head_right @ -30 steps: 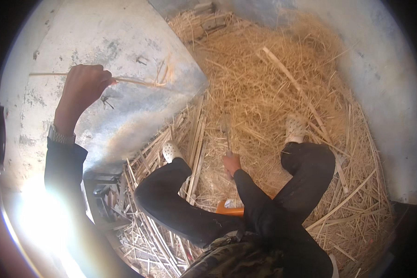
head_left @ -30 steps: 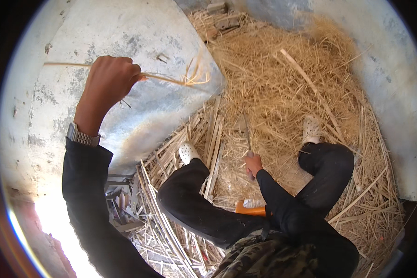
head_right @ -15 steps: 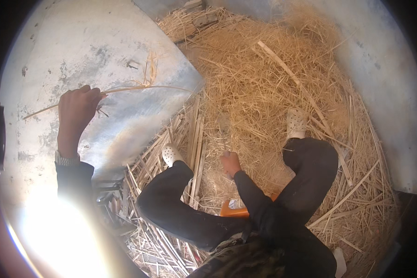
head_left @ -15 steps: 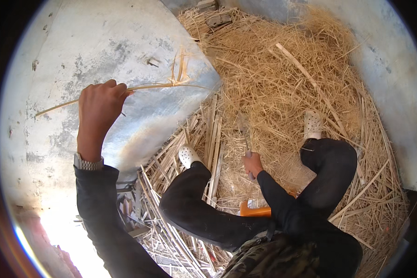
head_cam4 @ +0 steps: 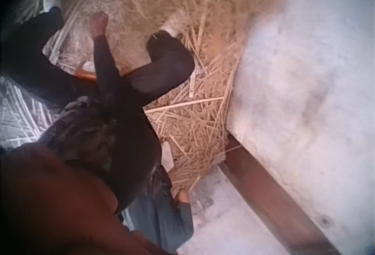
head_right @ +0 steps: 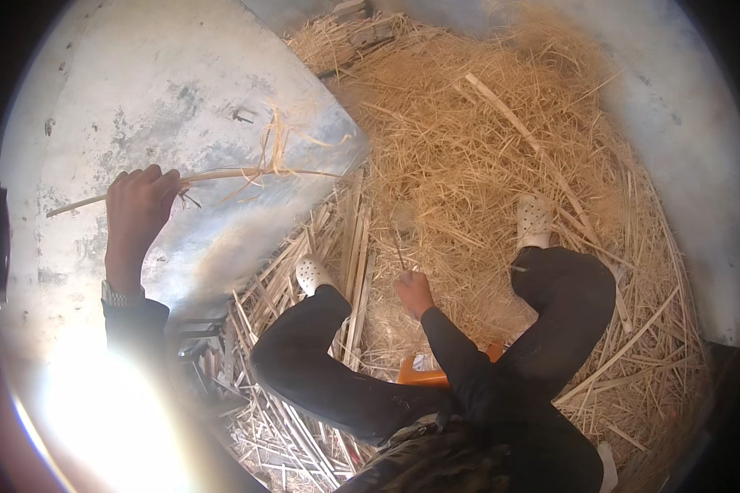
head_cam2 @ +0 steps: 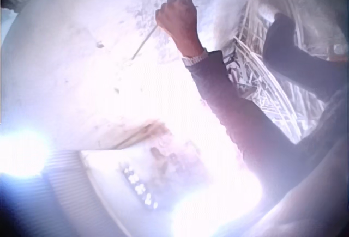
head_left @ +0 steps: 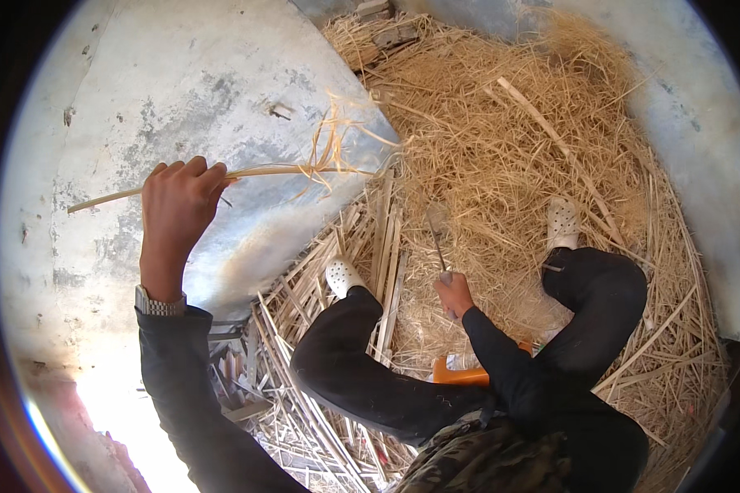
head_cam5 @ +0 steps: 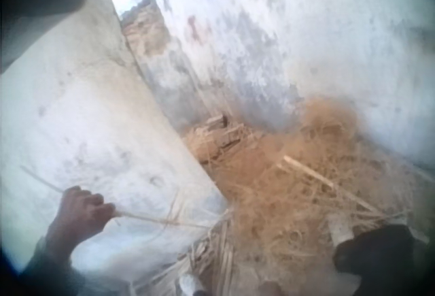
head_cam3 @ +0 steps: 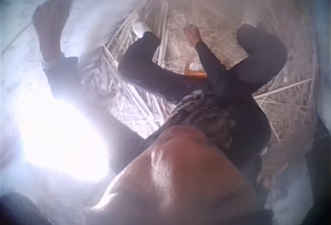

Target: The person sits on a straw-covered floor and uses a knife to peel and split long bamboo strips. They hold the strip with one hand and scrape along its length with the knife in the other, removing outer layers and creating thinner slivers.

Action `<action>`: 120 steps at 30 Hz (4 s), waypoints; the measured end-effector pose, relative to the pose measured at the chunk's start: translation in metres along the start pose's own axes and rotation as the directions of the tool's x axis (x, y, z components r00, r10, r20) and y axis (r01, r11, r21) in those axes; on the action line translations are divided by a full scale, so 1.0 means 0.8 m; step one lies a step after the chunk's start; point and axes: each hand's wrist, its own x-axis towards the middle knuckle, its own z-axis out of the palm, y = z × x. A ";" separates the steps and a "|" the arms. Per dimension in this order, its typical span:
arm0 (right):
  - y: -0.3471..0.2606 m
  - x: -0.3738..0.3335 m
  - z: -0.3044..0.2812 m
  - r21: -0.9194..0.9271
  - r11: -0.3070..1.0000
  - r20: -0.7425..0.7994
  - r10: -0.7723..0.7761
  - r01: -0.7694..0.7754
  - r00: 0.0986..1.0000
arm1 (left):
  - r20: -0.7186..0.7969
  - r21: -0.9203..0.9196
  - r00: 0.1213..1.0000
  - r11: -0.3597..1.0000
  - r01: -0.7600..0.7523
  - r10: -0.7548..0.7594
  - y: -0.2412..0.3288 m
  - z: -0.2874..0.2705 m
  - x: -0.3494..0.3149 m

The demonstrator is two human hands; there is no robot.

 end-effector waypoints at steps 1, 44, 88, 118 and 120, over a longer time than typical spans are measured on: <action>-0.015 -0.008 0.008 -0.021 0.993 0.021 -0.117 0.117 0.993 | 0.019 0.007 1.000 1.000 0.004 -0.004 -0.003 0.004 -0.007; -0.027 -0.016 0.000 -0.031 0.998 0.130 0.066 -0.063 0.989 | 0.491 -0.687 0.218 -0.529 -0.498 -0.844 0.175 0.119 0.029; 0.077 0.070 -0.019 -0.306 0.938 -0.095 0.143 -0.166 0.985 | 0.539 -0.609 0.149 -0.506 -0.611 -0.829 0.118 0.207 0.015; 0.065 0.055 -0.002 0.150 0.966 0.095 0.200 -0.212 0.975 | 0.805 -0.502 -0.032 -0.651 -0.569 -0.592 0.251 0.266 0.069; 0.004 0.022 0.009 0.089 0.968 0.081 0.229 -0.236 0.970 | 0.803 -0.565 -0.152 -0.655 -0.502 -0.576 0.256 0.253 0.083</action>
